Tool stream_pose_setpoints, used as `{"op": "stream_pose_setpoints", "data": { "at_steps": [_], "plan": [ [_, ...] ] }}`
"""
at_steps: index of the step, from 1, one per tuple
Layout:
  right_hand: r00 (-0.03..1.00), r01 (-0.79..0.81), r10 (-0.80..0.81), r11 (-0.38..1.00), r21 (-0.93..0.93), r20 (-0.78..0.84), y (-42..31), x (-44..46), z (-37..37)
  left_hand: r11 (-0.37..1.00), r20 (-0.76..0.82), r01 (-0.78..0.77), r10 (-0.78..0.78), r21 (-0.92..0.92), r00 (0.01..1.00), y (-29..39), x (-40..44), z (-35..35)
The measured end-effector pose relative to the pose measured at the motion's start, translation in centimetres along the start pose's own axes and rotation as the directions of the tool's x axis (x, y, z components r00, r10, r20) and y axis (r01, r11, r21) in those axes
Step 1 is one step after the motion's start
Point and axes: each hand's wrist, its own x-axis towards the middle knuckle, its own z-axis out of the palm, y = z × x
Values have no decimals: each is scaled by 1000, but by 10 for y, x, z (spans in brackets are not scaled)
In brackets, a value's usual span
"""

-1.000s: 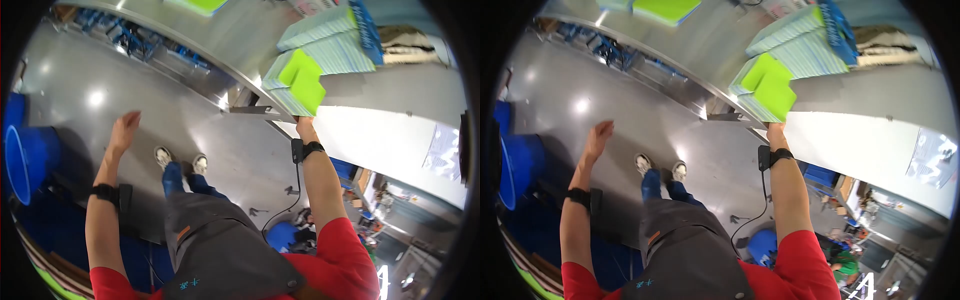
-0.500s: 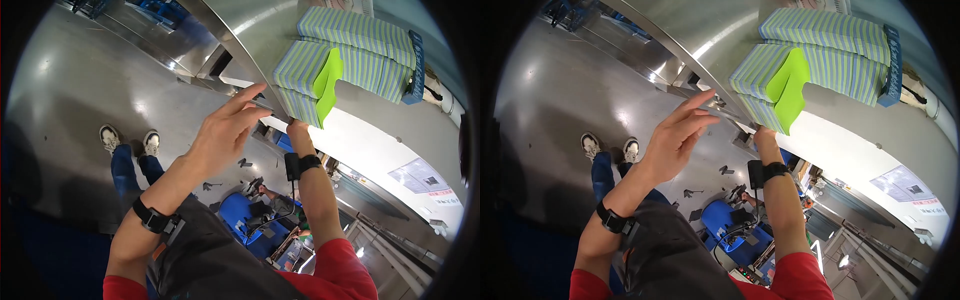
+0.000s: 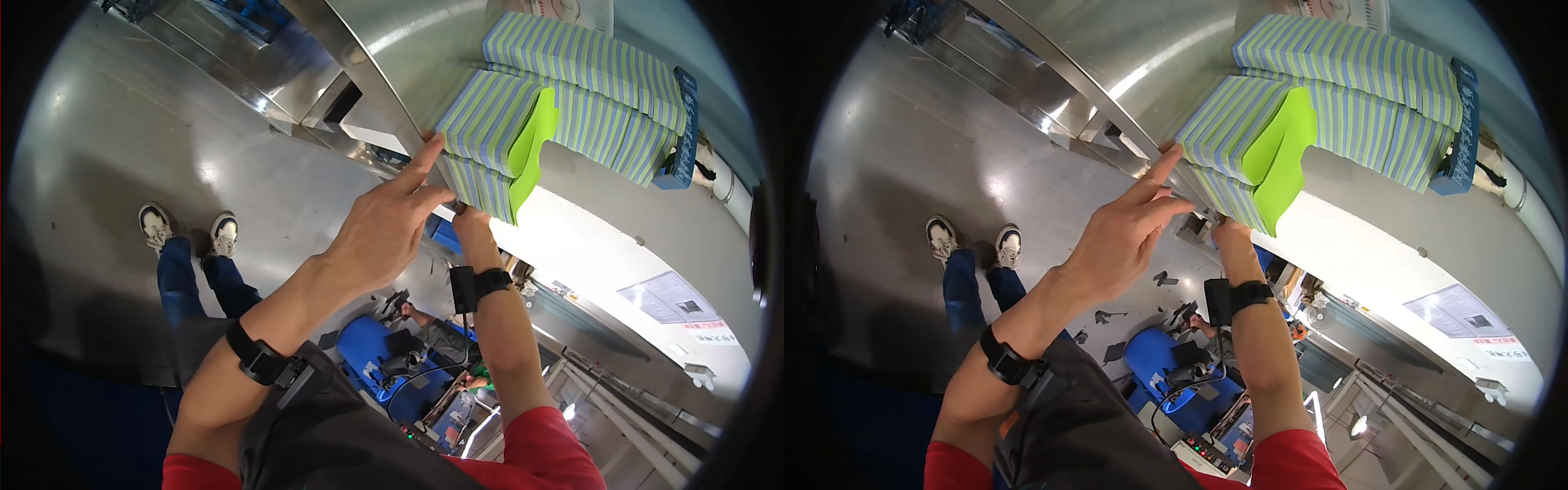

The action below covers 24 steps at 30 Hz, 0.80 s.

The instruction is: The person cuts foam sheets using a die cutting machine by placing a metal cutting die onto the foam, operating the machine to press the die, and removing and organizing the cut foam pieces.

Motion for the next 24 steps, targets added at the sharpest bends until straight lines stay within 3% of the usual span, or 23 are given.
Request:
{"op": "stream_pose_setpoints", "data": {
  "at_steps": [9, 16, 24],
  "plan": [
    [998, 63, -62, 995, -76, 18, 19, -8, -30, 997, 8, -7, 6, 78, 1000, 10, 3, 2],
    [993, 118, -114, 983, -144, 34, 18, 13, -5, 995, 8, 1, -2, 97, 1000, 11, 2, 4],
    [984, 176, -168, 962, -207, 55, 31, 7, -22, 989, -51, -60, 68, 136, 996, 18, 6, 9]
  ]
}}
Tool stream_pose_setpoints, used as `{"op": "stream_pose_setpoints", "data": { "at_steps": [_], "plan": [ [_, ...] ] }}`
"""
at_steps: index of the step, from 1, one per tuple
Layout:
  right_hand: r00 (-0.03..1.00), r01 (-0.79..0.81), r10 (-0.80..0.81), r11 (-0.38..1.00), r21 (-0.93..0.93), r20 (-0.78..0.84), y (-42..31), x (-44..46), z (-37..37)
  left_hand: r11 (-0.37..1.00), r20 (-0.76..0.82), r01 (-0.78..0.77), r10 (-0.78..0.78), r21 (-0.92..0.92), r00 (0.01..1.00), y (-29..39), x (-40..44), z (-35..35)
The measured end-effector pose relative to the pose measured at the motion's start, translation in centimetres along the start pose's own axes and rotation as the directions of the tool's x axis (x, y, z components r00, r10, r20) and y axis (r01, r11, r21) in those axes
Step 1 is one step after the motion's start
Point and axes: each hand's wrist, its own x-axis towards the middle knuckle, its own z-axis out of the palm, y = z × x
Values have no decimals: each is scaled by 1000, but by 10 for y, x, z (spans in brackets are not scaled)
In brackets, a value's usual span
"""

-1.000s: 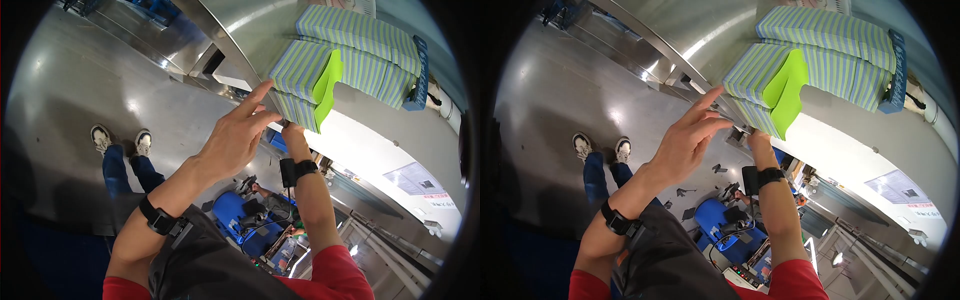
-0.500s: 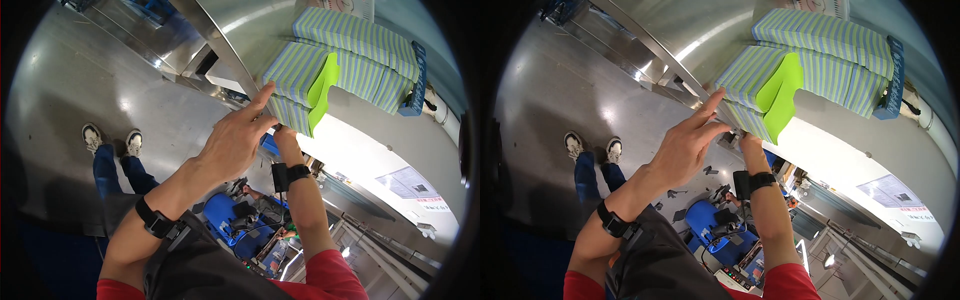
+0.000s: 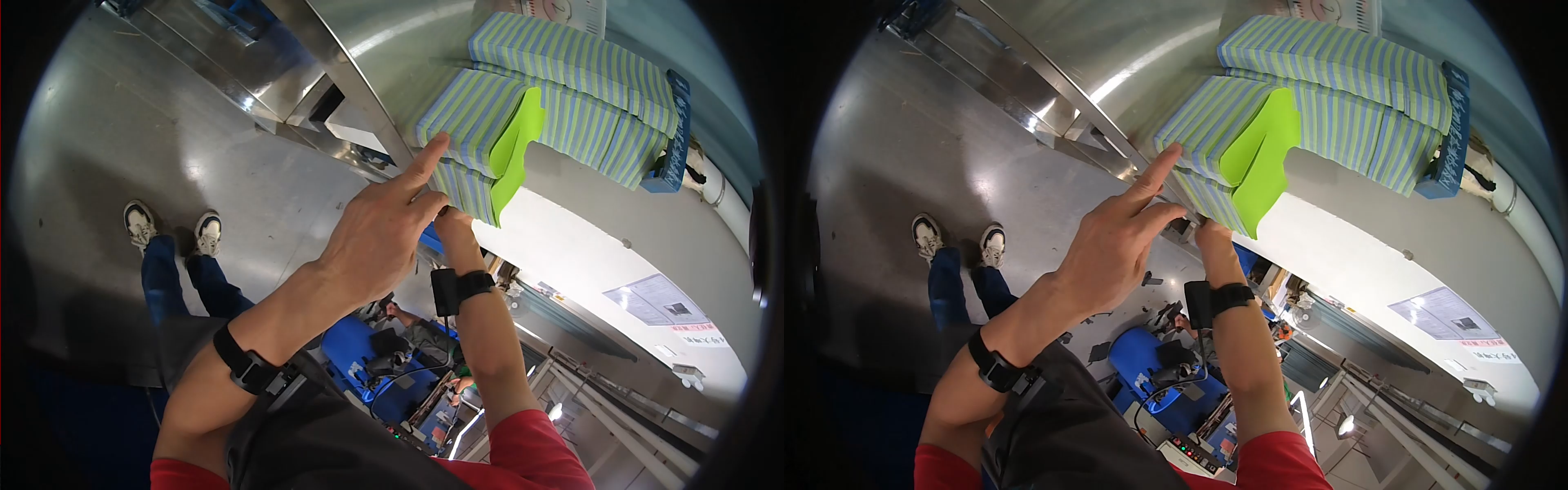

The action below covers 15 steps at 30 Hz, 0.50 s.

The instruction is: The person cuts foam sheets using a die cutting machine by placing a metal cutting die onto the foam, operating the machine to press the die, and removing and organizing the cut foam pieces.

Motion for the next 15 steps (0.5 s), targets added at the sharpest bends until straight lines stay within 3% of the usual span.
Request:
{"op": "stream_pose_setpoints", "data": {
  "at_steps": [15],
  "plan": [
    [996, 92, -90, 991, -101, 22, 34, -19, -26, 999, -14, -7, 7, 46, 1000, 11, 3, 3]
  ]
}}
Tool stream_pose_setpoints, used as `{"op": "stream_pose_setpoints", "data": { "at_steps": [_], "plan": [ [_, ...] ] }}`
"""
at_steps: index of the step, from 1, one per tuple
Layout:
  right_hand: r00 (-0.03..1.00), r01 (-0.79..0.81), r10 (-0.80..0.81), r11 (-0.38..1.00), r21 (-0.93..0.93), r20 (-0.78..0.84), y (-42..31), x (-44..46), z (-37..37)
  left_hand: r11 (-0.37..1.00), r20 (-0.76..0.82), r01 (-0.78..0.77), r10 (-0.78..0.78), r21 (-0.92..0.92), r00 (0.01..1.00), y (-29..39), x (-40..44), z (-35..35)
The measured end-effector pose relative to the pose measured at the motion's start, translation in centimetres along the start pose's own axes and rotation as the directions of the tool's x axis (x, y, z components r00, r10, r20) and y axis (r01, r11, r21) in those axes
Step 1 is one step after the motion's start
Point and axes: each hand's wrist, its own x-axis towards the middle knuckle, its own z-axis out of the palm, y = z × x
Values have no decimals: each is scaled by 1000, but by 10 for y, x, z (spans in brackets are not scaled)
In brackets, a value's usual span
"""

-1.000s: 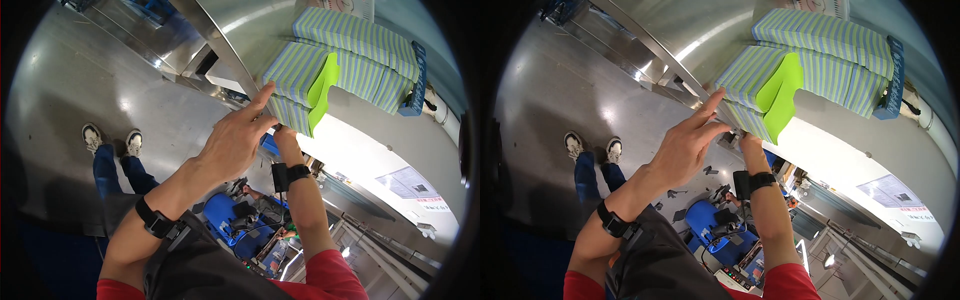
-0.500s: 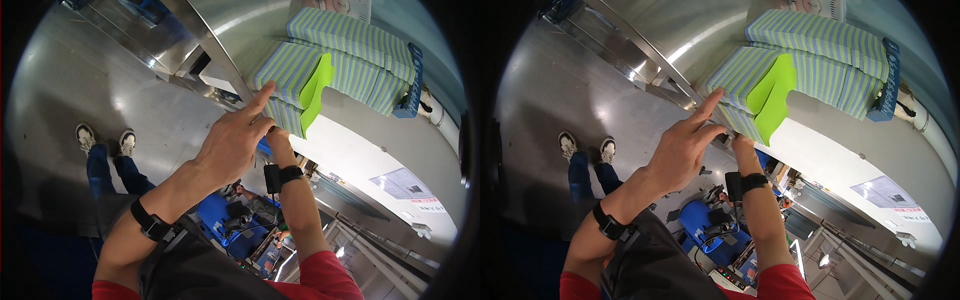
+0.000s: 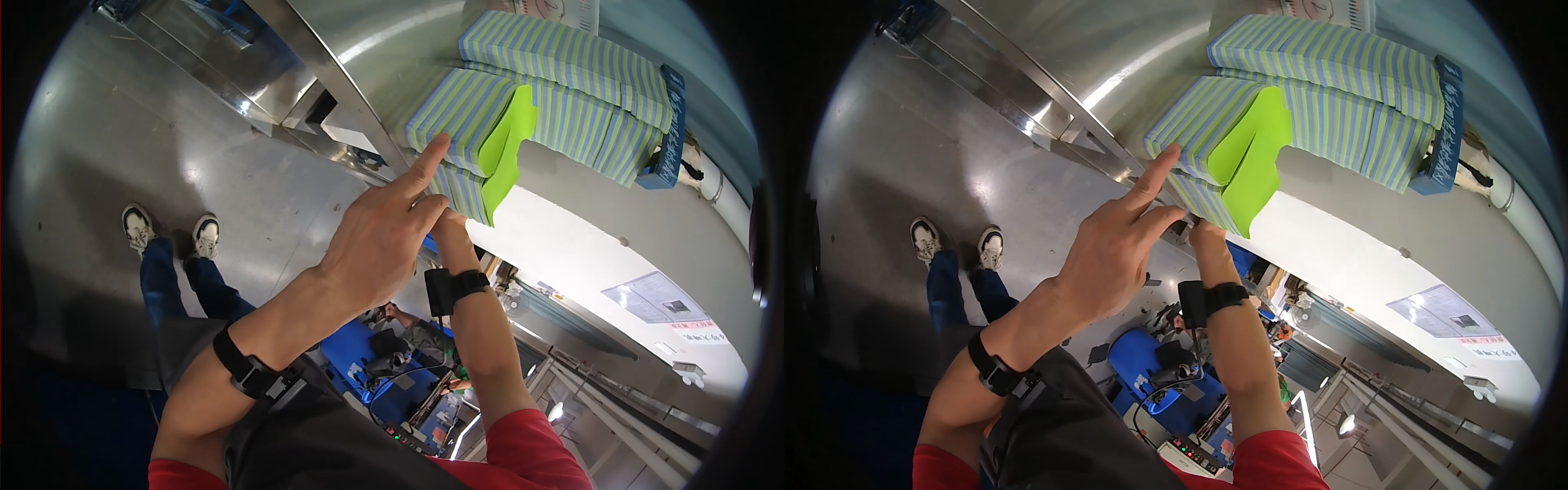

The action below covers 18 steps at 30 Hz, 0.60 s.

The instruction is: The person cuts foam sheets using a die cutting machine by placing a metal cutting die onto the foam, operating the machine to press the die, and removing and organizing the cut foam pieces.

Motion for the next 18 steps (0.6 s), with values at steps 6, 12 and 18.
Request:
{"op": "stream_pose_setpoints", "data": {
  "at_steps": [6, 12, 18],
  "plan": [
    [1000, 31, -31, 999, -43, 6, 8, 4, 2, 1000, -18, -12, 12, 26, 1000, -1, 0, 3],
    [998, 63, -62, 995, -80, 13, 24, -3, -13, 999, -27, -44, 44, -2, 999, 7, 0, 6],
    [995, 95, -92, 988, -121, 24, 30, -3, -7, 996, -52, -77, 78, 37, 996, 11, 2, 4]
  ]
}}
